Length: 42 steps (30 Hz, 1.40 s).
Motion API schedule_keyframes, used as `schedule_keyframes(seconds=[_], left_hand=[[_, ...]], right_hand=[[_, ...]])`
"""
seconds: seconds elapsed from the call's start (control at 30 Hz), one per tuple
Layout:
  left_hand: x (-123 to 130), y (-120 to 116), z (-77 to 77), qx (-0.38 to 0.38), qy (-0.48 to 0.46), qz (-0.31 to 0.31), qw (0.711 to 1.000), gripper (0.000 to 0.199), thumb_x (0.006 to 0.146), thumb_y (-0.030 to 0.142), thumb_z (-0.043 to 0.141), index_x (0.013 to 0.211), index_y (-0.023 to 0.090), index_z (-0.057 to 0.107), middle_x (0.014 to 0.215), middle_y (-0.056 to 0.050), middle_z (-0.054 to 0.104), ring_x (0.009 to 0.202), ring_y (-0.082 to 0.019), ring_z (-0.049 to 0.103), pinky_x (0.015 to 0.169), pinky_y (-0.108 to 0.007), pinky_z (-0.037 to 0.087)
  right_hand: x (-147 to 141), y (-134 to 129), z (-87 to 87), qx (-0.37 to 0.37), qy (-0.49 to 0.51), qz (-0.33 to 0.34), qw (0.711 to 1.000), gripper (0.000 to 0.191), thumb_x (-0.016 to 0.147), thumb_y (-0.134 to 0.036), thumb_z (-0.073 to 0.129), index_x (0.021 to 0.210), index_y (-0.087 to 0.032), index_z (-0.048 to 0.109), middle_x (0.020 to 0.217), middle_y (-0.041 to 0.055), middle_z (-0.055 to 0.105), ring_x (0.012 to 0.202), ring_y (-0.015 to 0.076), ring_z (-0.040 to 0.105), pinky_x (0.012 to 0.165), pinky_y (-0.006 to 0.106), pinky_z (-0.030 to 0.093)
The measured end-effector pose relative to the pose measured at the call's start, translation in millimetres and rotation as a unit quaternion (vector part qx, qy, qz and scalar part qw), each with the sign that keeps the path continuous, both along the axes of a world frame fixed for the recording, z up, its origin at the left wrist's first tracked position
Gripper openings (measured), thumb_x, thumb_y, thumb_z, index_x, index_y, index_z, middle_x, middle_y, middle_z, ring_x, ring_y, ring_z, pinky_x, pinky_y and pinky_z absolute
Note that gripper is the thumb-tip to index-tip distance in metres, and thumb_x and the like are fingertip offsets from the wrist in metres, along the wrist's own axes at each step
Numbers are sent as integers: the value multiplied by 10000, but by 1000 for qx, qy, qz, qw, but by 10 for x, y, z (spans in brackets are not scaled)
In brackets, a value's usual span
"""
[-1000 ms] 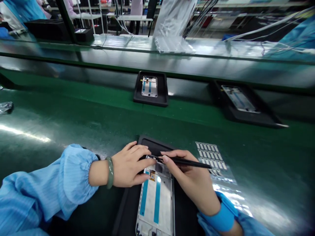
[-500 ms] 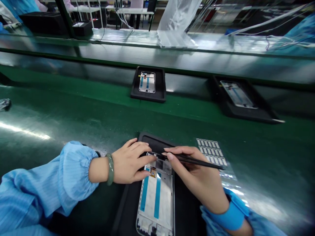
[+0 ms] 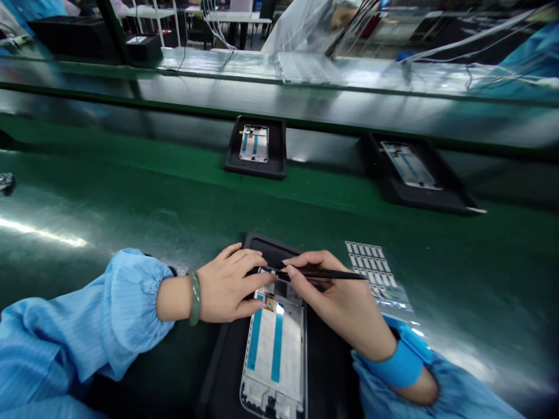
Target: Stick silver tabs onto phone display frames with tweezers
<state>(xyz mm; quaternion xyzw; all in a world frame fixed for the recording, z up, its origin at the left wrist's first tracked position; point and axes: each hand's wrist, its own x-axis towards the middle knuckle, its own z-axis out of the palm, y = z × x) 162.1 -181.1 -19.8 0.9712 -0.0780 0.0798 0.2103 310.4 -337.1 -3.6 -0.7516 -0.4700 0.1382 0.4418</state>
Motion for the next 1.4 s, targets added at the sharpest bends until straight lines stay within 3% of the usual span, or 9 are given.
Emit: schedule_keyframes(seconds=[0.43, 1.07, 1.3, 1.4], left_hand=[[15, -4, -24, 1, -10, 1, 1000, 409, 888, 409, 488, 1230, 185, 505, 1226, -108, 515, 1255, -264, 404, 1076, -503, 285], [17, 0, -18, 1, -3, -1, 1000, 418, 893, 415, 482, 1244, 189, 495, 1238, -107, 515, 1256, -268, 403, 1080, -499, 275], [10, 3, -15, 1, -4, -1, 1000, 414, 895, 410, 484, 1239, 179, 502, 1234, -109, 520, 1256, -266, 407, 1082, -503, 274], [11, 4, -8, 1, 2, -2, 1000, 419, 894, 410, 488, 1244, 181, 501, 1242, -112, 521, 1265, -261, 399, 1083, -499, 275]], right_hand=[[2, 78, 109, -18, -7, 7, 1000, 54, 850, -273, 571, 855, -220, 566, 775, 15, 650, 649, 160, 649, 552, 247, 545], [62, 59, 21, -45, 34, -9, 998, 127, 842, -352, 582, 852, -227, 558, 757, 7, 647, 648, 168, 658, 531, 238, 539], [30, 81, 85, -40, -7, 11, 999, 50, 841, -279, 563, 850, -230, 554, 762, -5, 653, 625, 148, 657, 534, 224, 534], [-6, 90, 120, -35, -71, 29, 996, 33, 842, -224, 538, 869, -233, 555, 758, -13, 646, 629, 144, 653, 550, 231, 521]])
